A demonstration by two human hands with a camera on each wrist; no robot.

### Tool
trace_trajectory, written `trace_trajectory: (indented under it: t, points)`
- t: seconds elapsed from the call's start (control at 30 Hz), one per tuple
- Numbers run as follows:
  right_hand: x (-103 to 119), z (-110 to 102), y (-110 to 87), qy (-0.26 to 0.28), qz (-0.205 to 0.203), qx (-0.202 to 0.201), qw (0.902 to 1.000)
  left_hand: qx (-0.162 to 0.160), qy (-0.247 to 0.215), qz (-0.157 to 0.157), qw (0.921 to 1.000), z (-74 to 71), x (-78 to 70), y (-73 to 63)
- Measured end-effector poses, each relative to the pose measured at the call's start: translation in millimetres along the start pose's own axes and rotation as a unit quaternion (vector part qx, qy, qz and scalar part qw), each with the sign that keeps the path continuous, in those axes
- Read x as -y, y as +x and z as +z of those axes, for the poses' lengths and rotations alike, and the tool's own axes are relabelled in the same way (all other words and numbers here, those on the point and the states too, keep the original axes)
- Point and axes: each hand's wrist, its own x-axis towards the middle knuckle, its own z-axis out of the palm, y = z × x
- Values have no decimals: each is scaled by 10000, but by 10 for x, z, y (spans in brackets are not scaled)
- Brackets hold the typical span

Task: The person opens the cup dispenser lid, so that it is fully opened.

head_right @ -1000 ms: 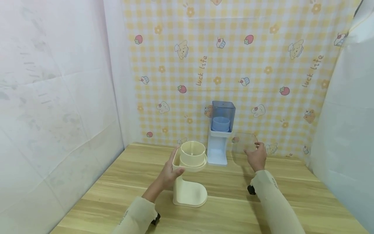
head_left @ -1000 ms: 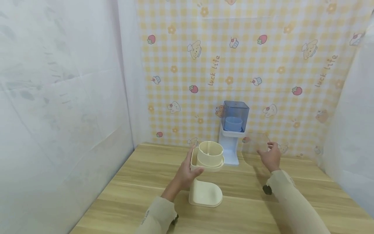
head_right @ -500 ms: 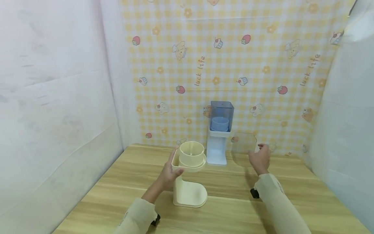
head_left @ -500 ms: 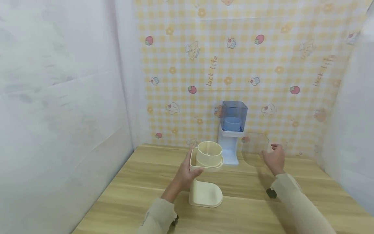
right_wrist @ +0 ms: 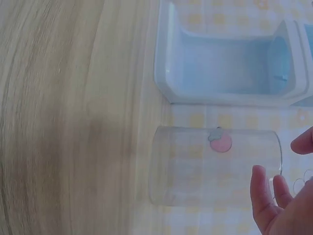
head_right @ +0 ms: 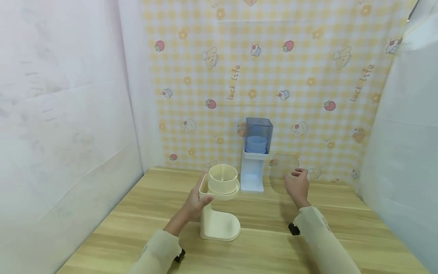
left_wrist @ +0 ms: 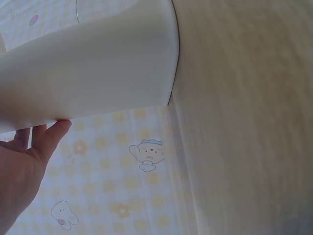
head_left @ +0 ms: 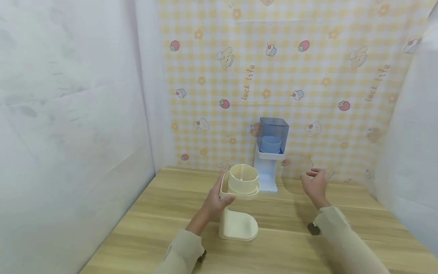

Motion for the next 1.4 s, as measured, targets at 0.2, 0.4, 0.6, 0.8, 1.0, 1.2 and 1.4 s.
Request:
trace_trajectory:
  t: [0.2, 0.4, 0.6, 0.8, 1.0, 1.2, 1.4]
  points:
    - [133, 22, -61, 142, 124, 56, 9998, -50, -41, 164, 9998, -9, -111, -18]
    - [211, 58, -129, 351, 124, 186, 9991, -120, 58, 174, 9998, -26, -35, -45]
    - [296, 66, -240, 5, -183, 190, 9997, 19, 50, 94, 9999, -43, 42, -111]
    - [463, 126, -355, -181, -705, 237, 9971, 242, -711, -28, 9972, -121, 40, -109]
    - [584, 164, -484, -27, -1057, 328, 9938, 461, -1379, -107, 9893, -182, 59, -117]
    - [637, 164, -539, -26, -1219, 384, 9918, 196, -1212, -520, 9911, -183, 23, -110]
    - [683, 149, -596, 58, -1242, 447, 9912, -430, -835, -1216, 9881, -184, -25, -63]
